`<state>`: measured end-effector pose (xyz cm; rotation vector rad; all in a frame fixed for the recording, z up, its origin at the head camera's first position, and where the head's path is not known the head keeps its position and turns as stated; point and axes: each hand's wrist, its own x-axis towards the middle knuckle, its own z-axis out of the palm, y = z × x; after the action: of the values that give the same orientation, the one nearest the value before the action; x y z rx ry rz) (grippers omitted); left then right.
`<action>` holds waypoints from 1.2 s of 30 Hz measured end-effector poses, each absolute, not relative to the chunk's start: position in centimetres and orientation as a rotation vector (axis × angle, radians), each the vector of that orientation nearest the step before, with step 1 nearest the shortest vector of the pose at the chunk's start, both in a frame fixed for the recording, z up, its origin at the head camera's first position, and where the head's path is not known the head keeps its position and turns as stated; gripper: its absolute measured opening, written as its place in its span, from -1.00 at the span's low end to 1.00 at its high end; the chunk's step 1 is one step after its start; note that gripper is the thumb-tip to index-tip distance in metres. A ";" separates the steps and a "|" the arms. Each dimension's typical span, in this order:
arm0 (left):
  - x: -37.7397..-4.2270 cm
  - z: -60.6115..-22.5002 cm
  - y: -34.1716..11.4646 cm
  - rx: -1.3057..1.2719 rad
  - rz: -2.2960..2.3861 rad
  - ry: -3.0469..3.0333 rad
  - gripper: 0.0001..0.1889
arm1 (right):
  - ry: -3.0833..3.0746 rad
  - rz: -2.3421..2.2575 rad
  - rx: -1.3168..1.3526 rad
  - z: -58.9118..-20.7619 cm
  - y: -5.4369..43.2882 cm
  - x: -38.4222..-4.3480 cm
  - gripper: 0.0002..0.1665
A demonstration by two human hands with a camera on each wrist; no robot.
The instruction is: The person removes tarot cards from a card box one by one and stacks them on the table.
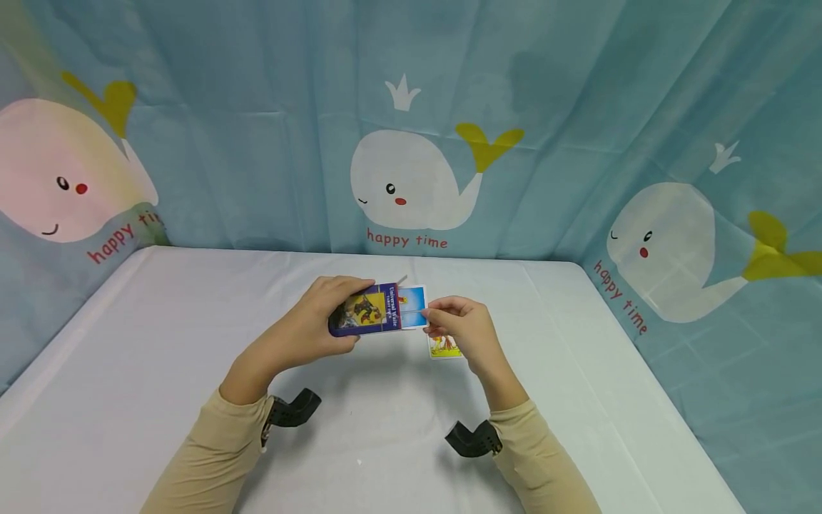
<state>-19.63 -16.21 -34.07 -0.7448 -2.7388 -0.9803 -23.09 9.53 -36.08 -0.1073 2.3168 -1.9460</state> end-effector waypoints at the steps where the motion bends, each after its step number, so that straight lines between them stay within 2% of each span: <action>1: -19.6 -34.1 -16.2 -0.744 -0.980 -2.740 -0.19 | 2.315 -1.947 -0.106 -36.1 9.6 -23.1 -0.76; 23: -19.8 -34.0 -16.6 -0.716 -1.001 -2.745 -0.19 | 2.197 -1.957 -0.198 -35.9 10.4 -23.4 -0.65; 36: -19.9 -33.9 -17.1 -0.695 -1.010 -2.756 -0.20 | 2.230 -1.989 -0.165 -35.7 10.9 -23.6 -0.69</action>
<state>-19.90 -17.10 -33.89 -0.6954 -2.7558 -1.0103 -23.64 10.87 -35.72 -0.1646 2.2301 -1.9887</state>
